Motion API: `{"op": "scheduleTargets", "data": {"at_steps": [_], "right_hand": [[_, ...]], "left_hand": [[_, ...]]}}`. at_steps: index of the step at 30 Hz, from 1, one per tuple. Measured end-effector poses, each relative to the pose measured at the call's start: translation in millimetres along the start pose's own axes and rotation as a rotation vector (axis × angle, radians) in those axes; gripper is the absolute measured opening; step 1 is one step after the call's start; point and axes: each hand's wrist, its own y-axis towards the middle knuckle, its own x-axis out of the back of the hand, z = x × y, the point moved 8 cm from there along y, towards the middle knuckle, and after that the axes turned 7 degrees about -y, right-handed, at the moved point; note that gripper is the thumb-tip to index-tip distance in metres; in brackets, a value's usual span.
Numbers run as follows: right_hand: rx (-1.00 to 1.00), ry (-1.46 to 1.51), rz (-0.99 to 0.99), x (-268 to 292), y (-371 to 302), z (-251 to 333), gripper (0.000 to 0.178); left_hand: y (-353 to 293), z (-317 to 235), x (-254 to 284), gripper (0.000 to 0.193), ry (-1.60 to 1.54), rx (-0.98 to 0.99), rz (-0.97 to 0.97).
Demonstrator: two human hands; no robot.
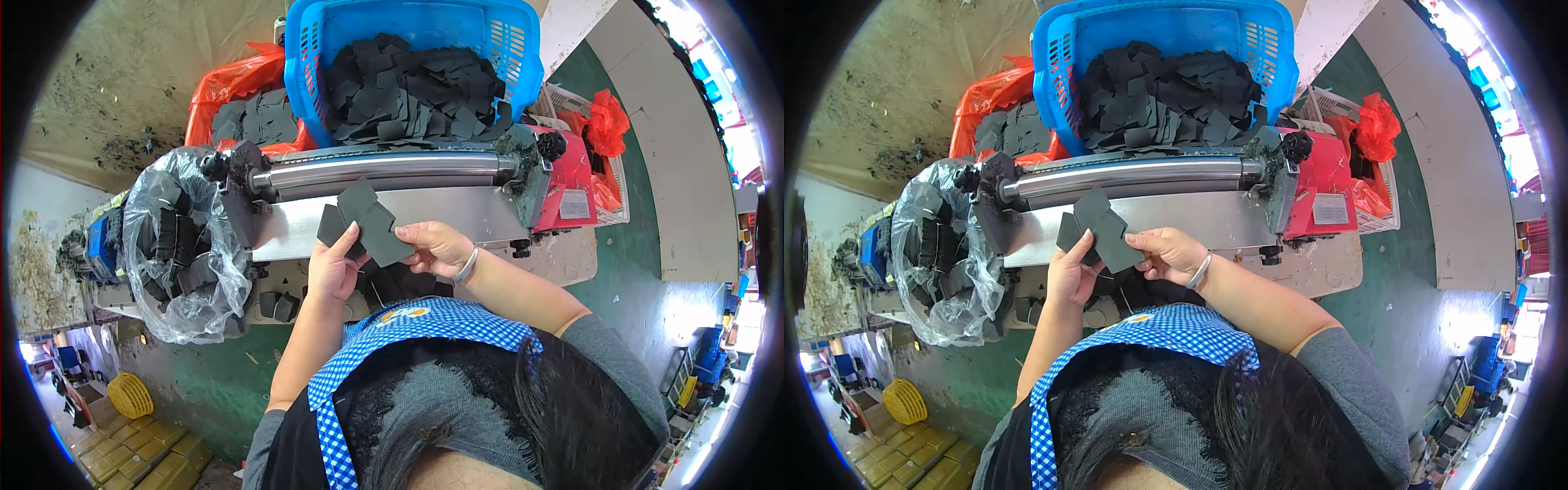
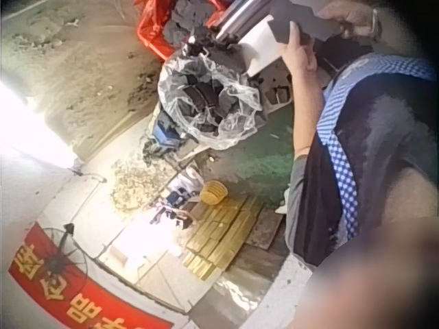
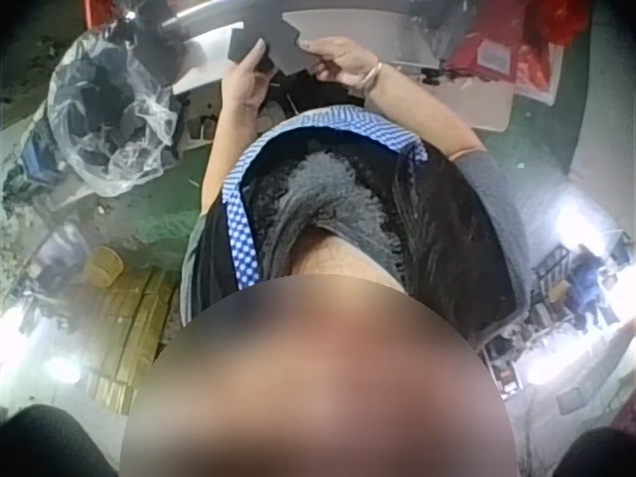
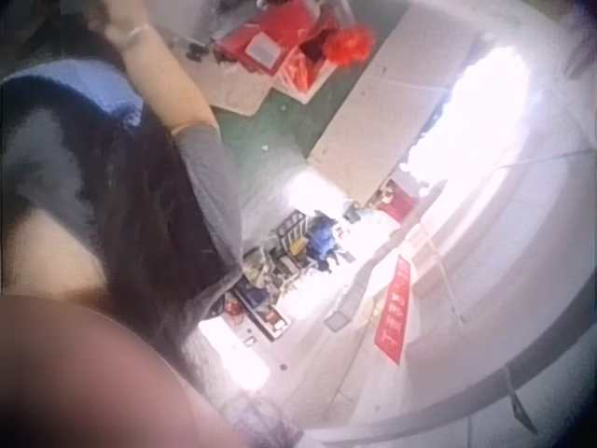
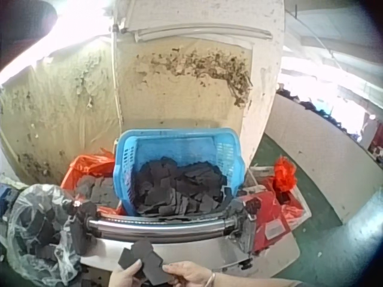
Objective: The recorder is feeding pre-cut shoe components through a roller machine, likely for skiving or applying adhesive.
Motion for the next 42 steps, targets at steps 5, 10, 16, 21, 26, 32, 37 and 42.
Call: {"op": "scheduleTargets", "data": {"at_steps": [5,10,16,21,26,32,37,42], "right_hand": [[0.054,-0.022,0.067,-3.0,-3.2,1.2,0.023],[0.047,0.046,-0.222,45.1,4.5,-1.1,0.028],[0.269,0.009,-0.550,53.0,2.3,33.4,0.028],[0.157,-0.478,-0.338,22.3,1.1,16.8,0.024],[0.138,-0.104,-0.598,64.7,3.7,26.3,0.019],[0.205,-0.496,-0.264,7.5,8.3,21.0,0.018],[0.157,-0.377,-0.236,9.6,4.9,19.5,0.018],[0.134,-0.191,-0.455,40.7,-0.8,20.6,0.016]], "left_hand": [[-0.4,0.0,2.2,0.023,0.051,-0.046,-0.008],[-1.1,-10.8,10.1,0.022,0.106,-0.111,-0.086],[-9.5,-12.5,3.4,0.023,0.121,-0.133,-0.096],[-10.4,-11.6,6.2,0.022,0.112,-0.147,-0.114],[-8.9,-18.1,17.5,0.021,0.297,-0.166,-0.203],[-8.3,-5.1,4.3,0.017,0.297,-0.127,-0.061],[-8.4,-3.8,10.0,0.017,0.197,-0.019,-0.022],[-5.8,-10.3,17.7,0.015,0.383,-0.054,-0.081]]}}
